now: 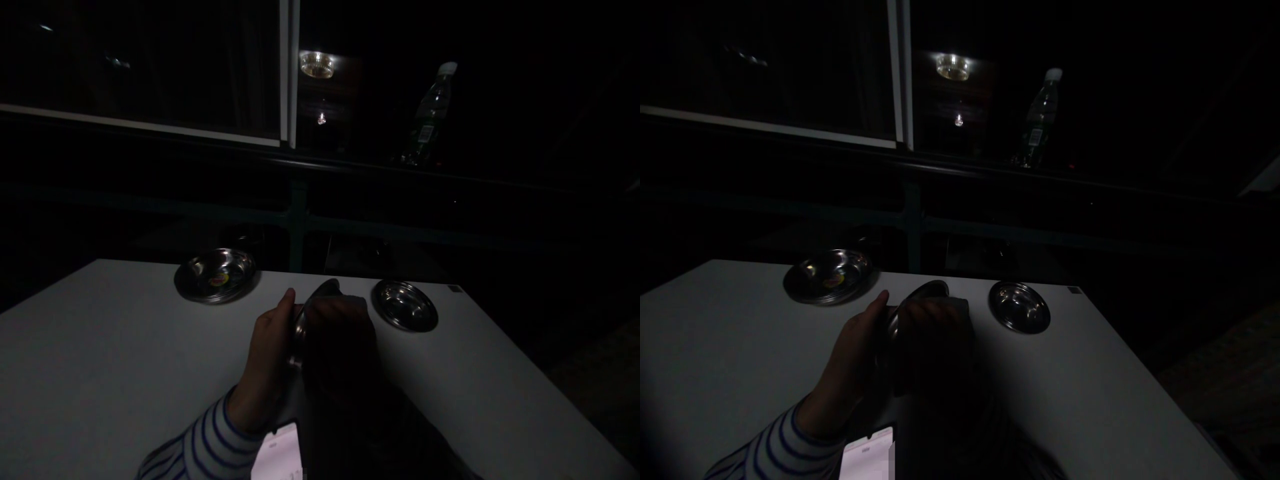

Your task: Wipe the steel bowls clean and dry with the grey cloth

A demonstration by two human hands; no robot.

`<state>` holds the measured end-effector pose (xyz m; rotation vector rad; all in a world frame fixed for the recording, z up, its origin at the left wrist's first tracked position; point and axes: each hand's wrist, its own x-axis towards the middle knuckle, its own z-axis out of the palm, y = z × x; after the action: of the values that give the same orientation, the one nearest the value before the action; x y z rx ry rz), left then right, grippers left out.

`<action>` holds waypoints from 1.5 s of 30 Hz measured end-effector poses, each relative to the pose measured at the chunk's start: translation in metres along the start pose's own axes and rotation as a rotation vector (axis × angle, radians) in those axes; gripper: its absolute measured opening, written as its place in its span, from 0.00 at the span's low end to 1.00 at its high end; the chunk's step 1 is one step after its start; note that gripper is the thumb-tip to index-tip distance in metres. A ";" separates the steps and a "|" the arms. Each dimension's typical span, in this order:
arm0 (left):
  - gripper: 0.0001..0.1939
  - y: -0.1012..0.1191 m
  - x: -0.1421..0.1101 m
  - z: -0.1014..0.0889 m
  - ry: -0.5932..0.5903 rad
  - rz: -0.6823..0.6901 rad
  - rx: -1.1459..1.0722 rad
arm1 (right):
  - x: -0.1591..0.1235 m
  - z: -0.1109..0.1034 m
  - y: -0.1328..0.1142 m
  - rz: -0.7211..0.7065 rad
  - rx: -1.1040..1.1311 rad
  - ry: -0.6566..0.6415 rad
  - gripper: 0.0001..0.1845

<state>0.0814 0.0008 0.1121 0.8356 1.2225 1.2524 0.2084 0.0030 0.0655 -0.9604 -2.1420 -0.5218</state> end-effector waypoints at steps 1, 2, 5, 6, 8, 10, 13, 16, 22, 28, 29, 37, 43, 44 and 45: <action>0.20 0.000 0.001 -0.001 0.004 0.000 -0.013 | -0.001 -0.001 -0.004 -0.040 -0.007 -0.009 0.21; 0.20 -0.001 0.001 -0.002 0.010 -0.002 -0.030 | -0.001 -0.002 -0.007 -0.077 -0.013 -0.011 0.21; 0.19 -0.001 0.002 -0.004 0.012 -0.016 -0.072 | 0.000 -0.006 -0.012 -0.113 -0.032 -0.035 0.22; 0.20 -0.001 0.001 -0.004 0.002 -0.012 -0.074 | 0.001 -0.008 -0.011 -0.095 -0.032 -0.035 0.21; 0.20 -0.002 0.000 -0.003 -0.033 0.016 -0.051 | 0.003 -0.009 -0.007 -0.031 -0.027 0.002 0.21; 0.20 -0.004 -0.001 -0.003 -0.062 0.045 -0.034 | 0.005 -0.008 -0.003 0.025 -0.007 0.064 0.20; 0.19 -0.008 -0.001 -0.005 -0.090 0.050 -0.087 | 0.004 -0.005 0.000 0.020 0.012 0.065 0.21; 0.15 -0.012 0.000 -0.007 -0.115 0.025 -0.209 | 0.001 -0.001 -0.002 -0.045 0.006 0.021 0.22; 0.11 -0.006 0.001 -0.007 -0.170 -0.117 -0.363 | -0.011 0.004 -0.007 -0.168 -0.029 -0.045 0.22; 0.08 0.004 0.001 -0.010 -0.148 -0.155 -0.448 | -0.022 0.019 -0.008 -0.179 -0.045 -0.062 0.15; 0.07 0.005 0.001 -0.011 -0.137 -0.135 -0.465 | -0.022 0.020 -0.009 -0.181 -0.039 -0.063 0.15; 0.09 0.010 -0.002 -0.012 -0.146 -0.087 -0.445 | -0.020 0.018 -0.010 -0.186 -0.024 -0.037 0.15; 0.12 0.001 -0.004 -0.010 -0.212 0.057 -0.260 | -0.007 0.008 -0.001 -0.120 -0.020 0.015 0.21; 0.13 0.000 -0.003 -0.010 -0.191 0.081 -0.225 | -0.004 0.007 -0.001 -0.103 -0.015 0.022 0.22; 0.13 -0.001 -0.003 -0.010 -0.166 0.098 -0.196 | -0.003 0.007 -0.003 -0.086 -0.016 0.029 0.22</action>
<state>0.0718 -0.0033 0.1098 0.8449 0.9198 1.3302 0.2044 0.0040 0.0579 -0.8665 -2.1636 -0.5919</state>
